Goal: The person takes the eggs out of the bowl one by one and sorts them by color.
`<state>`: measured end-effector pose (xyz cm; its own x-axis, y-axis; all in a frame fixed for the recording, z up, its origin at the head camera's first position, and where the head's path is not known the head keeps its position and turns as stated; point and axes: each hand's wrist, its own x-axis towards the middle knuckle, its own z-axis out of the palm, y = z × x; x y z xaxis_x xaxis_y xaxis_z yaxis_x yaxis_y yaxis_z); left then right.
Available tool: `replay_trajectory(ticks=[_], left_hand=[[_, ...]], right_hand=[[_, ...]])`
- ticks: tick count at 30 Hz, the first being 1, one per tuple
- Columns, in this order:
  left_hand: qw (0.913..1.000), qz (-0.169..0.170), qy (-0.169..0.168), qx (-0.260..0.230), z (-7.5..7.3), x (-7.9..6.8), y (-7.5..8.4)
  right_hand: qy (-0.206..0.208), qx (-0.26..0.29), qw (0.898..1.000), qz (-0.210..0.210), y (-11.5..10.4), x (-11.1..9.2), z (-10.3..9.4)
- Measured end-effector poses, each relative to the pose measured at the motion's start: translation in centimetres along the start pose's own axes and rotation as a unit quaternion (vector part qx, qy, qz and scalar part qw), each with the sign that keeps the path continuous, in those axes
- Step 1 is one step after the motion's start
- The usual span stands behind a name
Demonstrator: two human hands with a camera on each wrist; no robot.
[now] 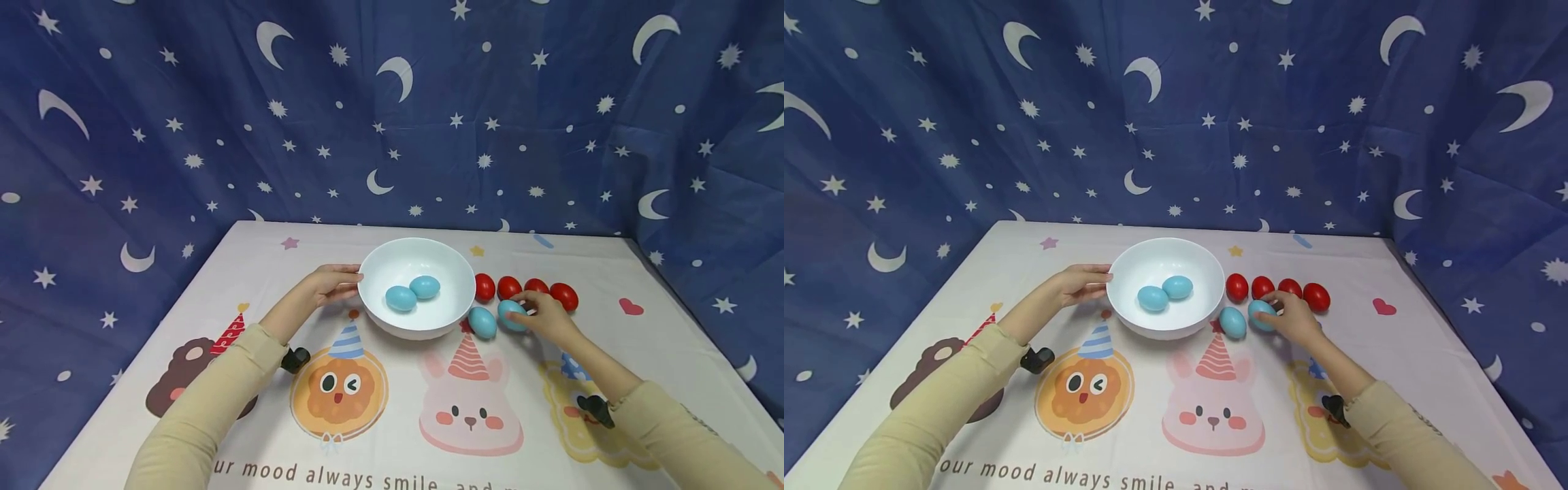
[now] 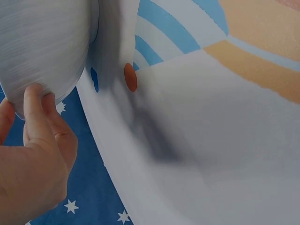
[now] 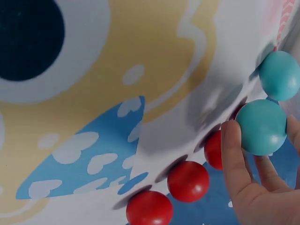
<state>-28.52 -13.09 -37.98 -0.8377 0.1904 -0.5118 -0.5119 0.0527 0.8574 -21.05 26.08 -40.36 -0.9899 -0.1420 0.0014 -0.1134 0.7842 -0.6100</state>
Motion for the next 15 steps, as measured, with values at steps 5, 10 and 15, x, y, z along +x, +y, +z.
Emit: replay_trajectory(ticks=[5, 10, 15], left_hand=[[1.0000, 0.000, 0.004, -0.005, -0.09, 0.11, -0.01], [1.0000, -0.001, 0.005, -0.005, -0.06, 0.11, -0.04], [1.0000, 0.001, 0.003, -0.005, -0.07, 0.10, -0.13]], right_hand=[[-0.012, 0.003, 0.999, 0.030, -0.15, 0.15, 0.42], [-0.018, -0.009, 0.999, 0.046, -0.15, 0.22, 0.85], [-0.020, -0.013, 0.998, 0.049, -0.22, 0.21, 0.96]])
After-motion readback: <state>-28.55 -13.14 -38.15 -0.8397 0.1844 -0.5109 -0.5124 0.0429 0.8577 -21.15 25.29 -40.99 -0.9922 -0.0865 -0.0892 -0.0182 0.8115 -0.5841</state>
